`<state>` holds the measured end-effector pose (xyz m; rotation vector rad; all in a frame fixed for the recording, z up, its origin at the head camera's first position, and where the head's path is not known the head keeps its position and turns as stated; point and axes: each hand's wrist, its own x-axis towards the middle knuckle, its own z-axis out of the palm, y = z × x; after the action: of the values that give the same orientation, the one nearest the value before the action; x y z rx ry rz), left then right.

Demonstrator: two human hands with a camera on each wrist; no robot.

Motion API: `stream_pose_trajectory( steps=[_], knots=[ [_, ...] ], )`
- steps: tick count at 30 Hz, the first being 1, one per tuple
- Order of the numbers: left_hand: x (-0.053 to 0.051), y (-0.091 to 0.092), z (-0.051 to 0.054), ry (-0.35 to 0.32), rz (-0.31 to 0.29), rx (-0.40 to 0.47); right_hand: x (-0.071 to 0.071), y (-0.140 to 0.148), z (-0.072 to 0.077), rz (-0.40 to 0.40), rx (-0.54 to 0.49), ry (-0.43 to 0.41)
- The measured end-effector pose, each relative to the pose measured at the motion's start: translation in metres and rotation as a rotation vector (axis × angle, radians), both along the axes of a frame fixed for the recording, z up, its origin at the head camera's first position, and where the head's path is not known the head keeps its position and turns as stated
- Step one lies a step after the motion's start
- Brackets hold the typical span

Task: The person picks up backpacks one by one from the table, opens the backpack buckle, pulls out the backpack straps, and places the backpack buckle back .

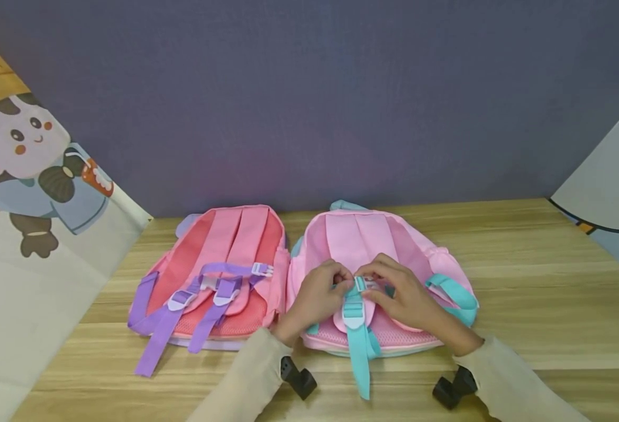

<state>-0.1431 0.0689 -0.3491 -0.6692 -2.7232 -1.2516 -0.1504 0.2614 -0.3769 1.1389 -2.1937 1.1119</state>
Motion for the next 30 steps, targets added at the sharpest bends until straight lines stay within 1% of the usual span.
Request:
stream_pose_trajectory(
  steps=[6, 13, 22, 26, 30],
  knots=[
    [-0.0003, 0.0014, -0.0017, 0.001, 0.02, 0.01, 0.0, 0.0003, 0.0008, 0.002, 0.003, -0.02],
    [0.0002, 0.0017, -0.0013, -0.015, 0.012, 0.026, 0.0005, -0.0004, 0.0011, 0.012, -0.006, -0.019],
    [0.0008, 0.0021, -0.0004, -0.045, 0.004, 0.028, 0.0019, -0.0002, 0.003, -0.002, 0.003, -0.037],
    [-0.0001, 0.0008, -0.001, -0.051, -0.013, 0.022, 0.0021, -0.0002, 0.0026, -0.011, 0.0, -0.036],
    [-0.0017, -0.0017, -0.0009, -0.062, -0.053, 0.009, 0.002, -0.0003, 0.0019, -0.019, -0.009, -0.039]
  ],
)
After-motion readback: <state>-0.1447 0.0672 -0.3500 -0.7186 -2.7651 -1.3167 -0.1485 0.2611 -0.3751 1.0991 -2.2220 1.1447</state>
